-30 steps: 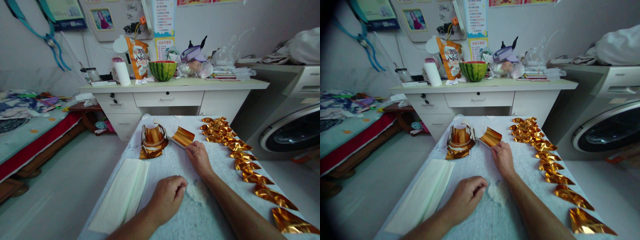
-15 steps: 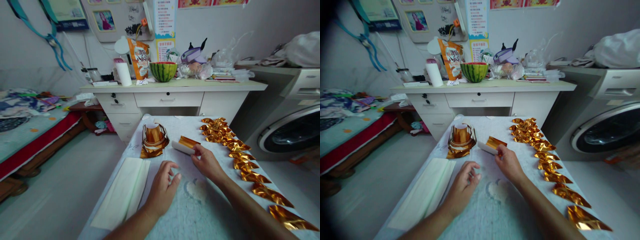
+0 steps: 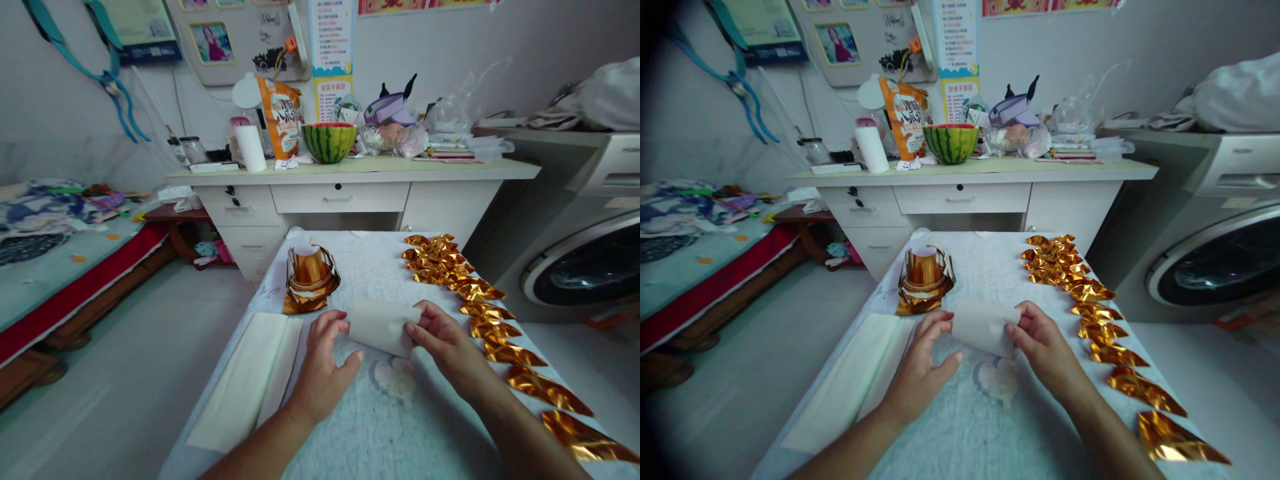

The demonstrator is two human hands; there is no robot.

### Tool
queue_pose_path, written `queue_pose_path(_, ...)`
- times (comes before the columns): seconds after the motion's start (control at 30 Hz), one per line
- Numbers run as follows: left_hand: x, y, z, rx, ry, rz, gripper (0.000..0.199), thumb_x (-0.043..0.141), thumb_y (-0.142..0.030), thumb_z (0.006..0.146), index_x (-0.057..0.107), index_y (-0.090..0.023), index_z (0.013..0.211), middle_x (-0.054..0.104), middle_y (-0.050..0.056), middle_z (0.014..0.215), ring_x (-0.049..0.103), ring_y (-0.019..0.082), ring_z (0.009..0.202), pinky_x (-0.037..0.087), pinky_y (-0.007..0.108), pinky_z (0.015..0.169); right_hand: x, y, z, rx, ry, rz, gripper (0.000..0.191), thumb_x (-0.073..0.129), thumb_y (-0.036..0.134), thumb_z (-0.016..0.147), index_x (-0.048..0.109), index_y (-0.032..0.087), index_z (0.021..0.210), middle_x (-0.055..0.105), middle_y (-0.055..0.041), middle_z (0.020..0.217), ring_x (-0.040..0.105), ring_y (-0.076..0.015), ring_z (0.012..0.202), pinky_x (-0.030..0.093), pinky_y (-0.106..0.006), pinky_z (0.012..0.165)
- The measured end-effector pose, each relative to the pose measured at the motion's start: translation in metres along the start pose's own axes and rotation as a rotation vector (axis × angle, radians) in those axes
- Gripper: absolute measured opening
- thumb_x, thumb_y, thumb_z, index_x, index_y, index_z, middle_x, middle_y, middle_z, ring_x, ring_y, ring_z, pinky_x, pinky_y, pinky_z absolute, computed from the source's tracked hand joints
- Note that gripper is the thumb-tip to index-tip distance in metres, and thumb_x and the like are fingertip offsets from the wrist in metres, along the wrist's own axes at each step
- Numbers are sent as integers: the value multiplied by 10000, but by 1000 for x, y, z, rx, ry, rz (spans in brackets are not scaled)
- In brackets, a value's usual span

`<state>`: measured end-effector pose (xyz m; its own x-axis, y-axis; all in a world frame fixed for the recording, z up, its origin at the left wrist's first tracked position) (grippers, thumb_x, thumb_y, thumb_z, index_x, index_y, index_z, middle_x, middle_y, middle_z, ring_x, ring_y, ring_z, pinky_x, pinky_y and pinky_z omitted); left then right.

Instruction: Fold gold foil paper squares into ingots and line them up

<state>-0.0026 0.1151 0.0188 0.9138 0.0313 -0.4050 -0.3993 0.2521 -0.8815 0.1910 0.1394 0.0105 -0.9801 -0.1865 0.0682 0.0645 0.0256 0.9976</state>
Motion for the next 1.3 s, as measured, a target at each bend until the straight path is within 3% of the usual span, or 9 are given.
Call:
queue_pose_path(0.1,0,-2,3,7,27,47,23,607,-216,800,586,-207,797,587,57,1077,516,250,1098,378,374,979,-6,-5,3,-13,-46,46,326,702,456,786,469,234,838,620,24,726,577,-140,654,444,-243,599)
queue_pose_path(0.23,2,3,5,-28,46,-21,86,559,-243,853,559,-193,783,574,7,831,557,184,852,422,277,787,-8,-12,2,3,-48,26,354,697,454,790,476,241,967,635,19,735,597,-154,649,462,-259,592)
queue_pose_path(0.37,5,15,3,-115,50,-122,133,524,-287,891,564,-181,820,545,-18,751,528,145,737,404,237,683,-2,-12,-1,-22,23,-190,413,680,369,802,486,234,1141,653,-5,814,622,-169,734,478,-272,636)
queue_pose_path(0.57,7,22,1,-180,30,-193,333,508,-291,891,470,-202,1209,454,-70,679,464,113,603,351,209,565,-1,-7,-4,-103,-9,-452,342,599,282,838,542,232,1172,606,8,769,597,-166,693,485,-290,635)
queue_pose_path(0.93,12,26,-2,-201,79,48,747,527,-198,841,165,-166,1494,478,-100,601,519,131,579,384,235,615,-5,-19,-7,-5,-76,-373,246,571,318,831,508,243,1057,538,37,780,461,-90,479,294,-201,402)
queue_pose_path(1.0,13,23,-2,-184,109,180,747,546,-167,813,225,-168,1487,517,-85,606,545,149,597,391,251,627,-5,-25,-6,22,-55,-428,163,554,287,828,508,242,979,486,69,629,424,-101,448,265,-205,401)
queue_pose_path(1.1,19,21,-3,-157,209,373,507,557,-147,800,528,-193,1304,570,-44,628,579,177,637,403,280,650,-5,-27,-7,6,-34,-574,115,528,229,817,518,247,931,402,97,497,410,-124,439,271,-221,423)
queue_pose_path(1.2,27,16,-6,-89,296,479,336,559,-133,803,661,-208,1114,636,6,737,606,198,710,435,315,709,-3,-21,-8,-42,-20,-758,140,530,187,791,551,241,918,471,70,534,475,-148,494,332,-249,475)
queue_pose_path(1.3,27,4,-7,39,273,523,336,576,-110,792,674,-222,1093,647,53,975,598,227,908,452,361,841,6,-13,-8,-110,39,-890,148,511,150,790,590,227,889,598,2,713,565,-176,642,427,-288,598)
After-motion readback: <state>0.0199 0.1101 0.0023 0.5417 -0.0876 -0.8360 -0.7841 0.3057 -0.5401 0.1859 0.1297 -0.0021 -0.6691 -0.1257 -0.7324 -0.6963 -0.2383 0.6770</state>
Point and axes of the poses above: each hand's wrist, its own z-axis towards the middle knuckle, its own x-axis out of the palm, y = z × x, the point moved 10 cm from there along z, towards the middle knuckle
